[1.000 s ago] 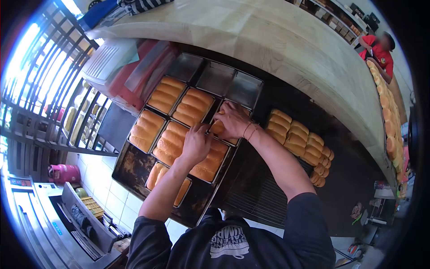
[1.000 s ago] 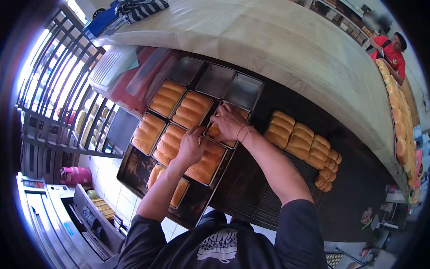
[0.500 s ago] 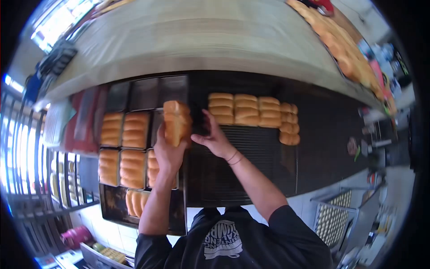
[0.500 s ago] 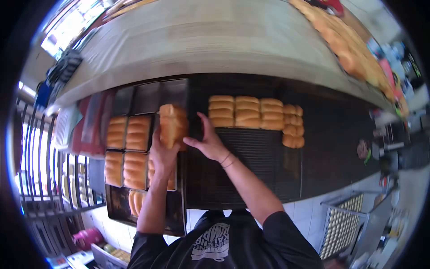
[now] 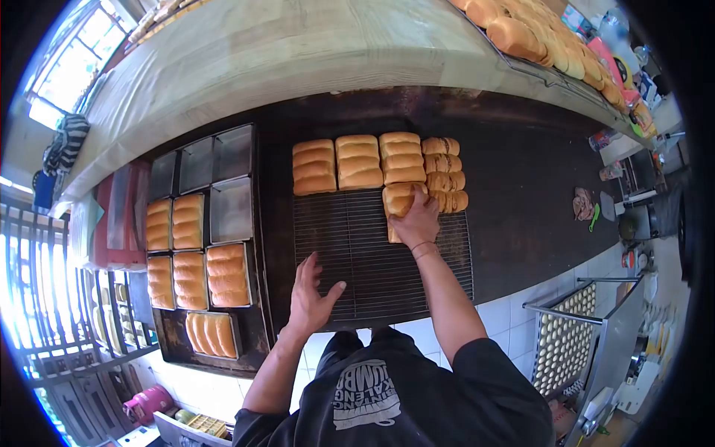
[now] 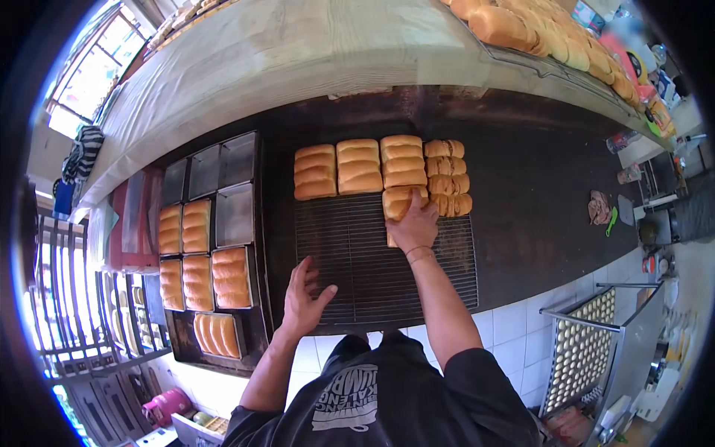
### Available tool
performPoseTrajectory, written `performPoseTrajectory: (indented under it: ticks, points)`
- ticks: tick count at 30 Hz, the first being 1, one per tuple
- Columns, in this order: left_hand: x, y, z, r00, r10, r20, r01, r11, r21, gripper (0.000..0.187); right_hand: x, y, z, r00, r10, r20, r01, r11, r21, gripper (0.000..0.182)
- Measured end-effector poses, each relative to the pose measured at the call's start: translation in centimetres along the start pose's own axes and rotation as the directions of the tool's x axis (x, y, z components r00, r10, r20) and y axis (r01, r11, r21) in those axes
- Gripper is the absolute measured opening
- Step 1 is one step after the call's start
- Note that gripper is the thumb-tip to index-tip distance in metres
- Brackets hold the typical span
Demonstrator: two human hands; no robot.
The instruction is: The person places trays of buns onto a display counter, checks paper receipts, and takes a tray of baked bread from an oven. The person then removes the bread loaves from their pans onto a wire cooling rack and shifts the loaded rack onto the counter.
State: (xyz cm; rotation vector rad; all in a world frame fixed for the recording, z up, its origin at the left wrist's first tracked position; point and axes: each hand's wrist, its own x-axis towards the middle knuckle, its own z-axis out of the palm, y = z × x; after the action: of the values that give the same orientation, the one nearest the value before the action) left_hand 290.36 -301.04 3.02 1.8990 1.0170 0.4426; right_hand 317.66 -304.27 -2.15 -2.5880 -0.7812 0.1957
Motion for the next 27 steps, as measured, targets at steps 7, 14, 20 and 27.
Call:
performPoseTrajectory:
  ticks: [7, 14, 20, 27]
  points:
    - [-4.0, -2.1, -2.4, 0.993, -0.088, -0.083, 0.071, 0.980, -0.186, 0.063, 0.3, 1.2, 2.3, 0.998, -0.001, -0.065, -0.006, 0.994, -0.111, 0.085]
    - [-7.0, -5.2, -13.4, 0.928, -0.221, -0.299, 0.116, 0.936, -0.334, 0.045, -6.9, -12.4, -0.2, 0.754, -0.653, -0.063, 0.656, 0.751, 0.066, 0.076]
    - [-8.3, -11.4, -22.1, 0.836, -0.294, -0.463, 0.120, 0.922, -0.369, 0.035, -18.0, -28.8, 5.6, 0.100, -0.973, 0.208, 0.955, 0.153, 0.253, 0.067]
    - [-7.8, -14.4, -24.3, 0.928, -0.213, -0.305, 0.075, 0.911, -0.406, 0.034, -19.5, -33.0, 7.9, 0.092, -0.841, 0.532, 0.968, 0.200, 0.149, 0.062]
